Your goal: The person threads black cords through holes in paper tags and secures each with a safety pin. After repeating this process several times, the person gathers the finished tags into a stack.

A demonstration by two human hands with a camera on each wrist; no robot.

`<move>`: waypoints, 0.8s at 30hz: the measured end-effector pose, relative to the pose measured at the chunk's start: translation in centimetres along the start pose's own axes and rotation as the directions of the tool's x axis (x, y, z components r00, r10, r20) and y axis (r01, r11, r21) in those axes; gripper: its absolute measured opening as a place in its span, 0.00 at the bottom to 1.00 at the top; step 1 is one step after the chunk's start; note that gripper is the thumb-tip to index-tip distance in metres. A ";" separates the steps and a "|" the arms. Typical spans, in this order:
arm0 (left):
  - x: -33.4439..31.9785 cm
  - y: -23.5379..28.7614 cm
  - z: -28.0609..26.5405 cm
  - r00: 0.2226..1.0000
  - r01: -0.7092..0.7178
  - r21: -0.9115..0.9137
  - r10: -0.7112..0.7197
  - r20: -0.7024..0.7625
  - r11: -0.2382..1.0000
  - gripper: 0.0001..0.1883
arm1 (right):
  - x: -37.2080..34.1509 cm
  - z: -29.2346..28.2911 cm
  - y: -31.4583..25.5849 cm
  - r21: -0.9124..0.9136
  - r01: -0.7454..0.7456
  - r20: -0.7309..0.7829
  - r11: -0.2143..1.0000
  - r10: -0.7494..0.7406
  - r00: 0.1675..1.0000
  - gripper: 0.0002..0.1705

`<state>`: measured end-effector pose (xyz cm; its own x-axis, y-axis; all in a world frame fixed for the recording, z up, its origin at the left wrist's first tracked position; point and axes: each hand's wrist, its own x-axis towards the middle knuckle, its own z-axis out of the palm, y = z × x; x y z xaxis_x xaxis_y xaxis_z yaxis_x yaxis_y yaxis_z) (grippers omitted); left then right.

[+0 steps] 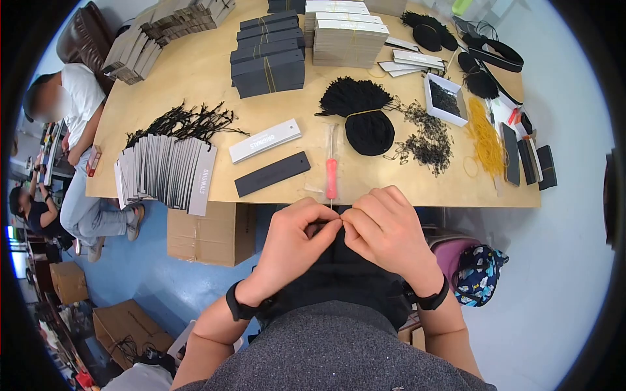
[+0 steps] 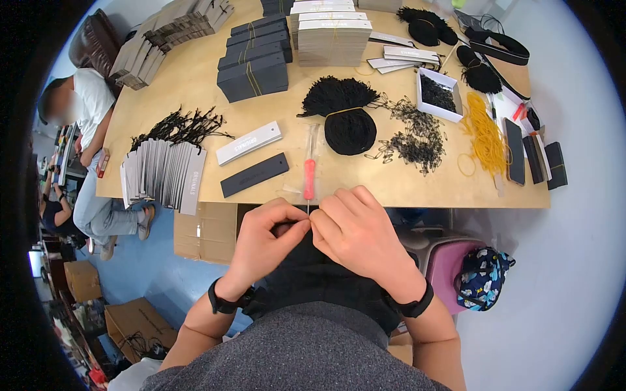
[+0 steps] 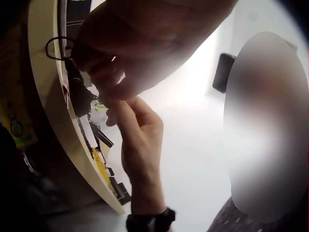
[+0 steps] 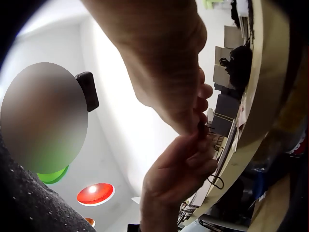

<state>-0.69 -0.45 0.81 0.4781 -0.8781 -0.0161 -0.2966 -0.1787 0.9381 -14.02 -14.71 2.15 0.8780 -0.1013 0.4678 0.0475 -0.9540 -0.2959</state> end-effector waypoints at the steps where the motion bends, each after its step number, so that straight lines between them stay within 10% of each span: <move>1: 0.0 0.0 0.3 1.000 0.000 0.000 0.000 0.000 1.000 0.04 | 0.0 0.2 0.2 0.016 -0.022 -0.004 1.000 0.022 1.000 0.12; 4: 0.0 0.0 0.8 0.959 -0.209 0.136 0.230 -0.162 0.968 0.04 | 0.4 0.5 -0.1 0.056 -0.078 -0.085 0.995 0.082 0.993 0.12; 9: 0.2 -1.0 0.4 0.995 -0.036 -0.226 0.015 -0.094 0.973 0.03 | 0.0 -0.2 -0.8 0.136 -0.119 -0.183 0.984 0.143 0.973 0.14; 24: 0.0 -1.5 0.1 0.999 0.051 -0.305 -0.054 -0.001 0.951 0.05 | -0.1 2.1 -0.2 0.053 -0.088 -0.182 0.995 0.096 0.979 0.13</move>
<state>-0.39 -0.22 -0.61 0.4946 -0.8666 -0.0667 -0.0053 -0.0798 0.9968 -13.14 -13.90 0.39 0.7773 -0.2424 0.5805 -0.0048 -0.9250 -0.3799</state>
